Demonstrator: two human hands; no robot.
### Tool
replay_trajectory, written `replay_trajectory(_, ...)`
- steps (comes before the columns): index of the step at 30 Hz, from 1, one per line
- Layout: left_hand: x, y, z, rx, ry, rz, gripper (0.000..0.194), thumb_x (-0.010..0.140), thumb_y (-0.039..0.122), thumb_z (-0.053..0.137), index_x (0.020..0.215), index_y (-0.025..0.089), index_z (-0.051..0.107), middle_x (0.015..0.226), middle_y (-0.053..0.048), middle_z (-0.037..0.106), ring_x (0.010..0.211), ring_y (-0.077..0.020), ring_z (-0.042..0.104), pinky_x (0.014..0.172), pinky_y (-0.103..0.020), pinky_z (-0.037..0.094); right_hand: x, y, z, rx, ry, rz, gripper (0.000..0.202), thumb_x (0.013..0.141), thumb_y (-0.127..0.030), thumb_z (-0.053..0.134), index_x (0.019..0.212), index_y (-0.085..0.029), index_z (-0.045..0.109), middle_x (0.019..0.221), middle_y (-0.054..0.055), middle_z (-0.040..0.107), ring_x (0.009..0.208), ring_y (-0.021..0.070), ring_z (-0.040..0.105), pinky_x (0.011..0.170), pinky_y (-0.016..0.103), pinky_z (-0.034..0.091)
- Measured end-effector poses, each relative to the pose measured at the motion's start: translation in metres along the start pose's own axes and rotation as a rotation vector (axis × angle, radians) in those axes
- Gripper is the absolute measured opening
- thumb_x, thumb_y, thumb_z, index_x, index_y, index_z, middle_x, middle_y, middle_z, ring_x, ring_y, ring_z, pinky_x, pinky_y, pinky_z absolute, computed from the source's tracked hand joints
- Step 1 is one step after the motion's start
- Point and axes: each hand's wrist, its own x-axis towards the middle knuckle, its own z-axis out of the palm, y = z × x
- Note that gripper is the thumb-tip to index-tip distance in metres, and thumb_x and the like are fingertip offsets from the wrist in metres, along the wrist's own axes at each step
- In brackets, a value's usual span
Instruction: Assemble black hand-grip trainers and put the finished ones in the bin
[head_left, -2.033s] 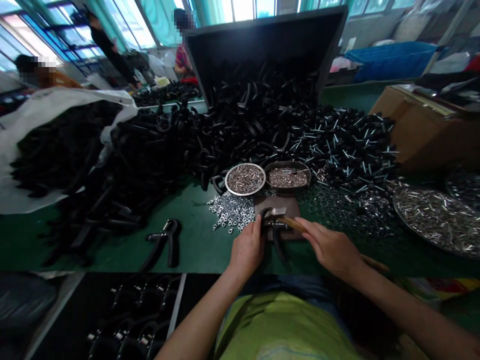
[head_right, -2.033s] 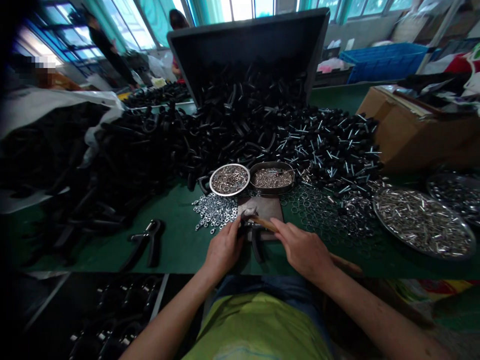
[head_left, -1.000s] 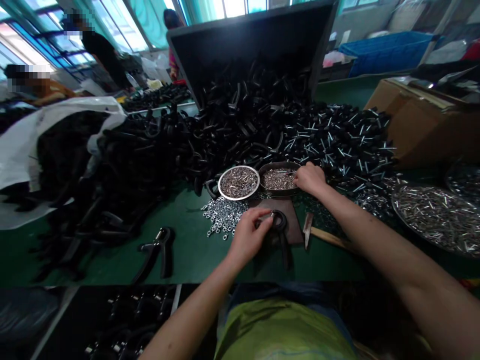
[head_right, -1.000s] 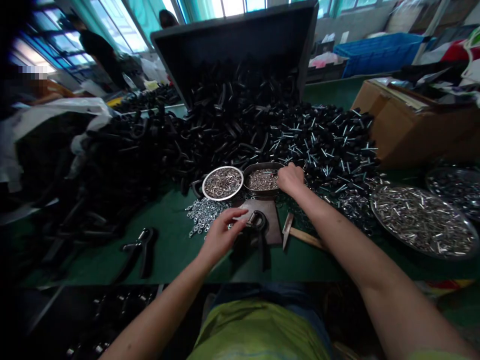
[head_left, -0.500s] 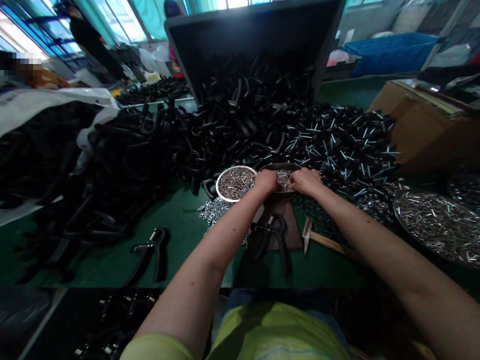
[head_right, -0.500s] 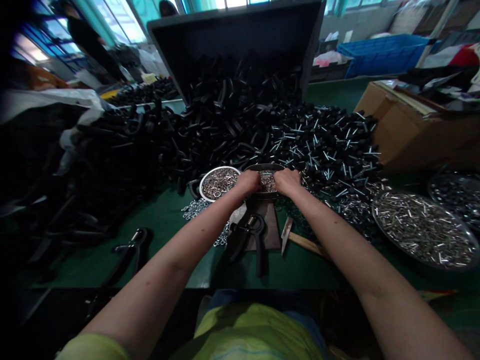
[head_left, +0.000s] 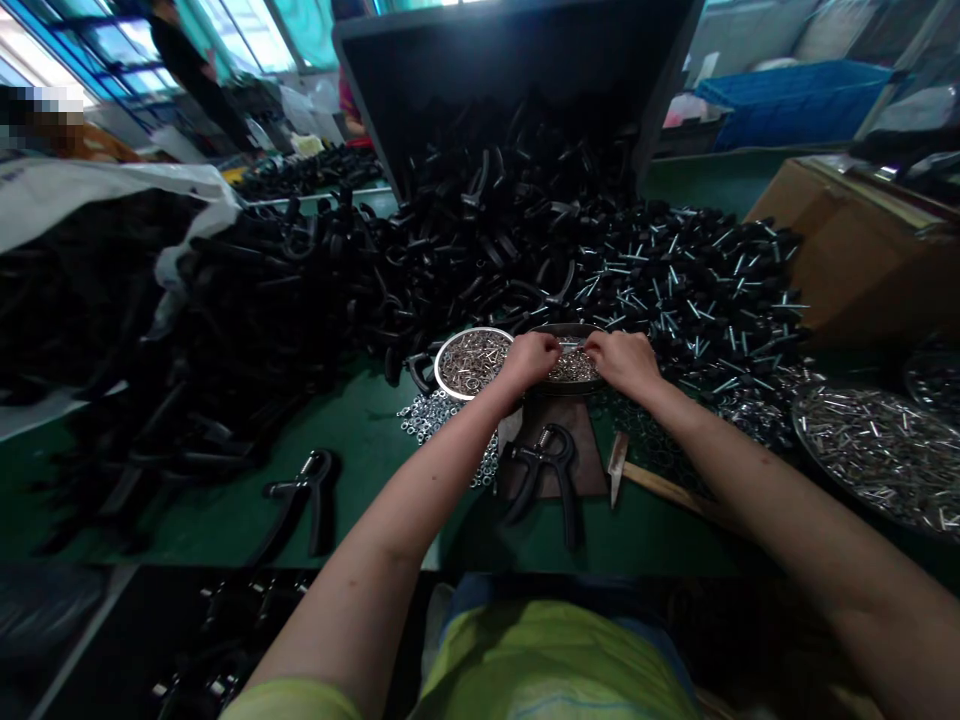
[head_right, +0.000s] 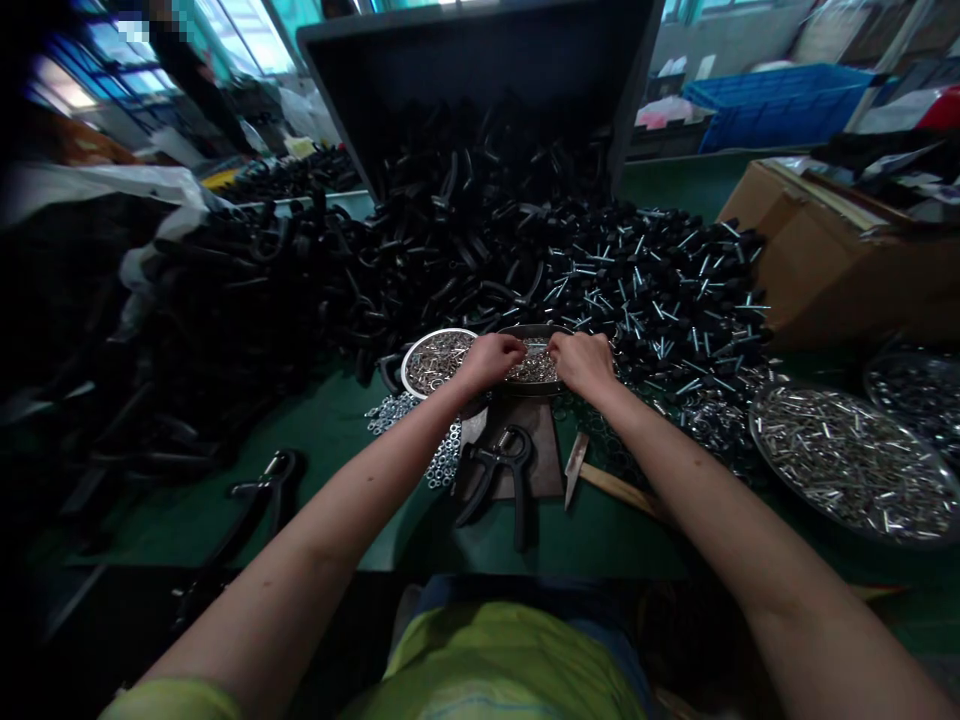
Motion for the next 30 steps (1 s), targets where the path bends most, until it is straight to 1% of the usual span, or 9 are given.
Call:
replay_trajectory(3, -0.027, -0.006, -0.01, -0.265, -0.022, -0.041, 0.021, 0.08, 0.021, 0.053, 0.095, 0.016, 0.067, 0.088, -0.005, 0.071, 0.071, -0.0138, 0.063, 0.067, -0.024, 0.048, -0.015, -0.002, -0.005, 0.28, 0.108, -0.005, 0.024, 0.084, -0.027, 0.044, 0.098, -0.022, 0.064, 0.092, 0.005, 0.07, 0.084, 0.0191, 0.063, 0.073, 0.03, 0.041)
replay_trajectory(6, -0.064, -0.016, -0.015, -0.746, -0.05, -0.157, 0.016, 0.075, 0.017, 0.057, 0.091, 0.014, 0.062, 0.079, -0.005, 0.07, 0.056, -0.0094, 0.057, 0.056, -0.023, 0.047, -0.037, -0.011, -0.006, 0.75, 0.155, -0.042, 0.017, 0.079, -0.024, 0.051, 0.092, -0.019, 0.061, 0.082, 0.003, 0.07, 0.077, 0.0163, 0.064, 0.072, 0.028, 0.045)
replay_trajectory(8, -0.092, -0.022, -0.017, -0.952, -0.071, -0.212, 0.013, 0.073, 0.018, 0.062, 0.085, 0.014, 0.06, 0.077, -0.005, 0.07, 0.056, -0.0088, 0.057, 0.057, -0.022, 0.046, -0.052, -0.019, -0.001, 0.948, 0.06, -0.068, 0.015, 0.077, -0.024, 0.053, 0.091, -0.019, 0.059, 0.079, 0.002, 0.07, 0.074, 0.0159, 0.064, 0.07, 0.028, 0.046)
replay_trajectory(10, -0.118, -0.027, -0.016, -1.042, -0.097, -0.256, 0.015, 0.071, 0.022, 0.067, 0.081, 0.013, 0.059, 0.078, -0.006, 0.07, 0.06, -0.0096, 0.059, 0.059, -0.022, 0.047, -0.064, -0.027, 0.007, 1.05, -0.096, -0.088, 0.013, 0.076, -0.026, 0.056, 0.086, -0.018, 0.059, 0.077, 0.002, 0.069, 0.072, 0.0157, 0.064, 0.067, 0.028, 0.046)
replay_trajectory(13, -0.153, -0.032, -0.012, -1.103, -0.098, -0.333, 0.021, 0.07, 0.028, 0.071, 0.08, 0.014, 0.059, 0.079, -0.006, 0.07, 0.065, -0.0107, 0.061, 0.061, -0.022, 0.047, -0.072, -0.037, 0.023, 1.058, -0.252, -0.12, 0.012, 0.073, -0.027, 0.061, 0.078, -0.017, 0.063, 0.074, 0.002, 0.067, 0.069, 0.015, 0.061, 0.064, 0.027, 0.044)
replay_trajectory(18, -0.186, -0.036, -0.001, -1.168, -0.081, -0.421, 0.023, 0.069, 0.031, 0.072, 0.079, 0.016, 0.059, 0.08, -0.005, 0.071, 0.066, -0.0118, 0.063, 0.062, -0.023, 0.046, -0.069, -0.042, 0.035, 0.953, -0.248, -0.166, 0.01, 0.069, -0.024, 0.064, 0.074, -0.017, 0.067, 0.079, 0.002, 0.064, 0.072, 0.0144, 0.058, 0.067, 0.027, 0.044)
replay_trajectory(26, -0.193, -0.036, 0.004, -1.17, -0.059, -0.424, 0.021, 0.069, 0.031, 0.071, 0.078, 0.016, 0.06, 0.079, -0.004, 0.071, 0.067, -0.0128, 0.062, 0.062, -0.024, 0.045, -0.063, -0.046, 0.029, 0.755, -0.296, -0.165, 0.008, 0.071, -0.021, 0.062, 0.074, -0.016, 0.067, 0.078, 0.002, 0.064, 0.071, 0.013, 0.059, 0.065, 0.025, 0.045)
replay_trajectory(28, -0.19, -0.033, 0.003, -1.082, -0.054, -0.39, 0.018, 0.07, 0.031, 0.07, 0.077, 0.016, 0.061, 0.074, -0.003, 0.069, 0.065, -0.0132, 0.061, 0.062, -0.025, 0.043, -0.059, -0.048, 0.027, 0.72, -0.328, -0.159, 0.007, 0.07, -0.021, 0.062, 0.073, -0.016, 0.067, 0.072, 0.001, 0.064, 0.066, 0.0126, 0.058, 0.06, 0.023, 0.043)
replay_trajectory(30, -0.184, -0.03, 0.003, -0.902, -0.019, -0.294, 0.014, 0.072, 0.029, 0.069, 0.075, 0.017, 0.064, 0.075, -0.002, 0.067, 0.07, -0.0144, 0.059, 0.067, -0.027, 0.043, -0.055, -0.051, 0.025, 0.694, -0.361, -0.152, 0.005, 0.068, -0.02, 0.063, 0.071, -0.016, 0.066, 0.065, 0.0, 0.063, 0.061, 0.0119, 0.057, 0.055, 0.022, 0.041)
